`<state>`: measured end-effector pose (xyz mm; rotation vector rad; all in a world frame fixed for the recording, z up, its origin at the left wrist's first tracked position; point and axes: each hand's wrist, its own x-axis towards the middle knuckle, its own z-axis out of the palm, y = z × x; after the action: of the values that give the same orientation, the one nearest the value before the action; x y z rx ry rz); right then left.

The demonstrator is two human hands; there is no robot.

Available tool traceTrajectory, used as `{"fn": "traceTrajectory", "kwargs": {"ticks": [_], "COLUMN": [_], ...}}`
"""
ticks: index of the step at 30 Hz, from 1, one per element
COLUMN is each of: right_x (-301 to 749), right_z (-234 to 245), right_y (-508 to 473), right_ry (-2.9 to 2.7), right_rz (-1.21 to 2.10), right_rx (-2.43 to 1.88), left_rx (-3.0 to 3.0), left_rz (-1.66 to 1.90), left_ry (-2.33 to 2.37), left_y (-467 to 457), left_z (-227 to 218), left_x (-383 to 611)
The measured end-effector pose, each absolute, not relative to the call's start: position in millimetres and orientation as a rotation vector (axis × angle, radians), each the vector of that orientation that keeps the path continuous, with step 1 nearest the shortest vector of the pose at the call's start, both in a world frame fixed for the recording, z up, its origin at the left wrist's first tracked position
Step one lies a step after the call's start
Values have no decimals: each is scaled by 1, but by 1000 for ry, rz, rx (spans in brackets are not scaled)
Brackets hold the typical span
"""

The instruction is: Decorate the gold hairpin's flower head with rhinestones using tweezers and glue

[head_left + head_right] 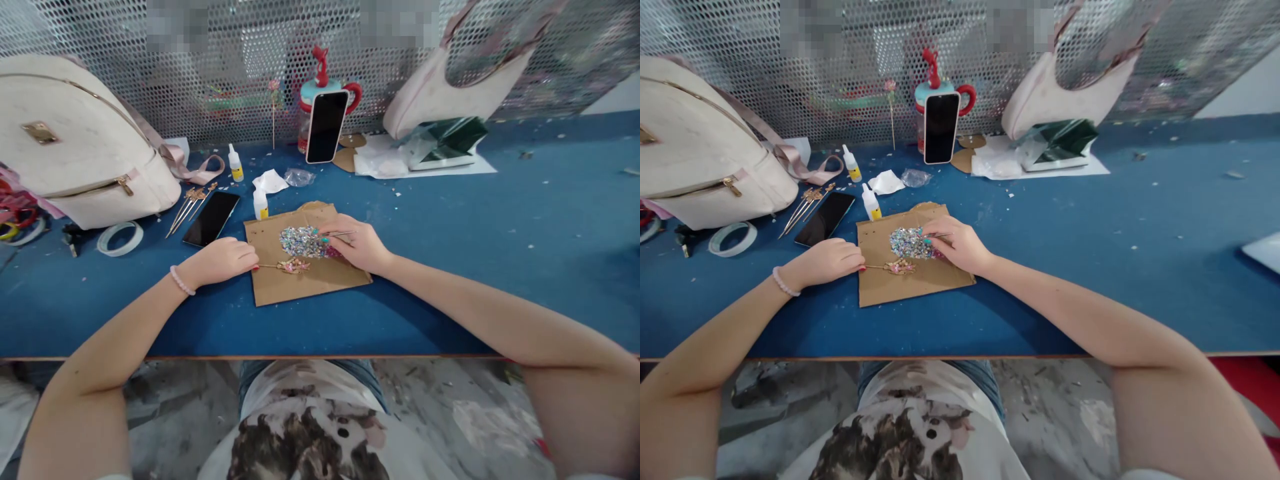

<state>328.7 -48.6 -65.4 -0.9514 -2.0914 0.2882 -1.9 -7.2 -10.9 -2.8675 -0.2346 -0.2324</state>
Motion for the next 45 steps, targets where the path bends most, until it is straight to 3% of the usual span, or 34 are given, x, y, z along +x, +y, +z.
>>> {"fn": "traceTrajectory", "kwargs": {"ticks": [26, 45], "right_x": [312, 315], "right_z": [-47, -45], "right_y": [-54, -61], "right_ry": [-2158, -2116], "right_rz": [389, 337], "right_rx": [-990, -982], "left_rx": [-2741, -2773], "left_rz": [-343, -207], "left_ry": [-75, -86], "left_y": [-11, -11], "left_z": [-9, -6], "left_x": [4, 6]}}
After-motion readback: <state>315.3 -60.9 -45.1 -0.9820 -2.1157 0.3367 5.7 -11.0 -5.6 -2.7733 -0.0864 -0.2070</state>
